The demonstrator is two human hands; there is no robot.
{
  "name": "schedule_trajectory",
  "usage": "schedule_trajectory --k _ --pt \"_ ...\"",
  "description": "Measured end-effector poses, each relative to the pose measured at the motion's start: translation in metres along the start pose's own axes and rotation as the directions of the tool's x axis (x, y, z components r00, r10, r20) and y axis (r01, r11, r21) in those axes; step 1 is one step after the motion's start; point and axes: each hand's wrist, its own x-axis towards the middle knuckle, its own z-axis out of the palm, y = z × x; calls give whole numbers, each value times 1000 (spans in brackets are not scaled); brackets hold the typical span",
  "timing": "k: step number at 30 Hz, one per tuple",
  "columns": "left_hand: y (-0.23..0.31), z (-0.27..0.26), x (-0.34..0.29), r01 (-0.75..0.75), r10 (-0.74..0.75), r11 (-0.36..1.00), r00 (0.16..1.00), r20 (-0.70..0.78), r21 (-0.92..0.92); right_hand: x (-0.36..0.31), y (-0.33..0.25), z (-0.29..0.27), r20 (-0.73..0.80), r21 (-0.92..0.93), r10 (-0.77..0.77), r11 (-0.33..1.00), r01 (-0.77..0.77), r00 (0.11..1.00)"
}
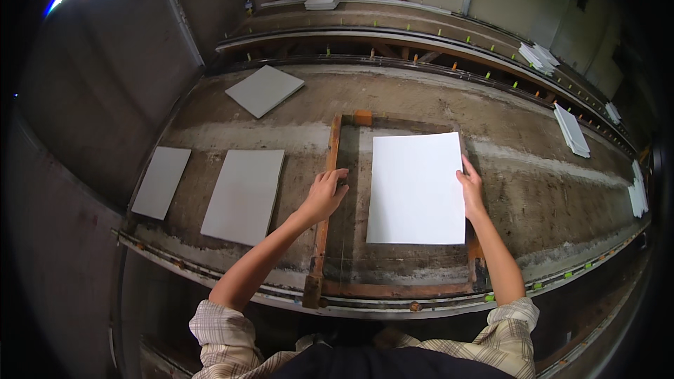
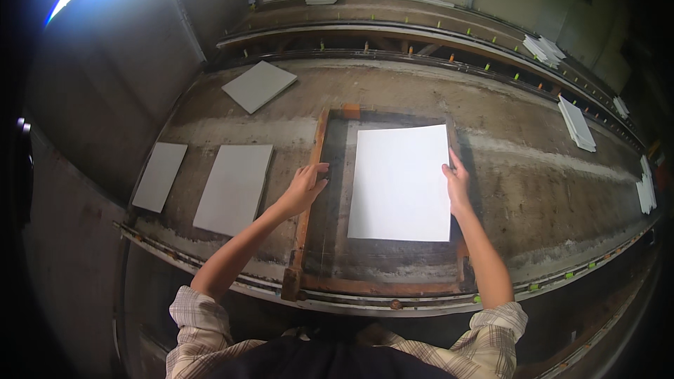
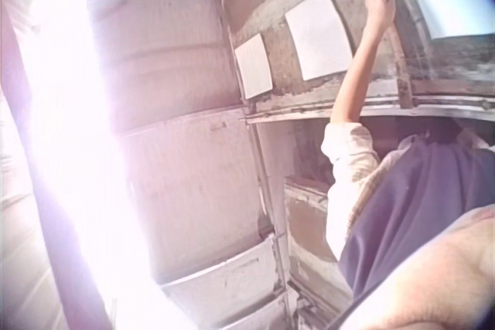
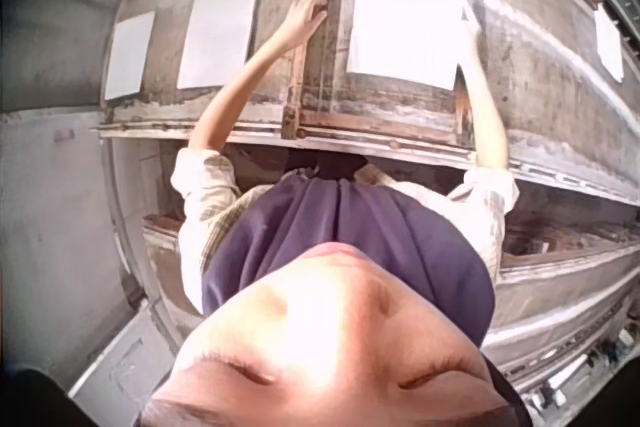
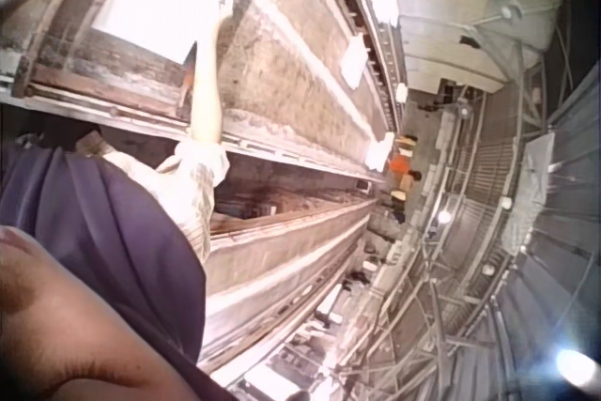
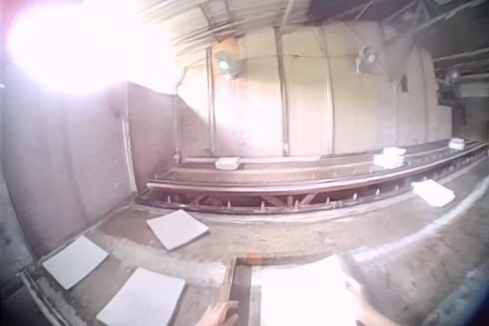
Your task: The person places white rectangular tiles one by one into a wooden frame on a curved conveyor belt. They smooth each tile with their hands and then move the frame along the belt to repeat the process with new tiles.
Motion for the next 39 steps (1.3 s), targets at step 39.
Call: schedule_trajectory --k 39 --pt "-8 46 -19 7 79 923 975 -207 385 -16 104 39 115 -741 -396 577 344 911"
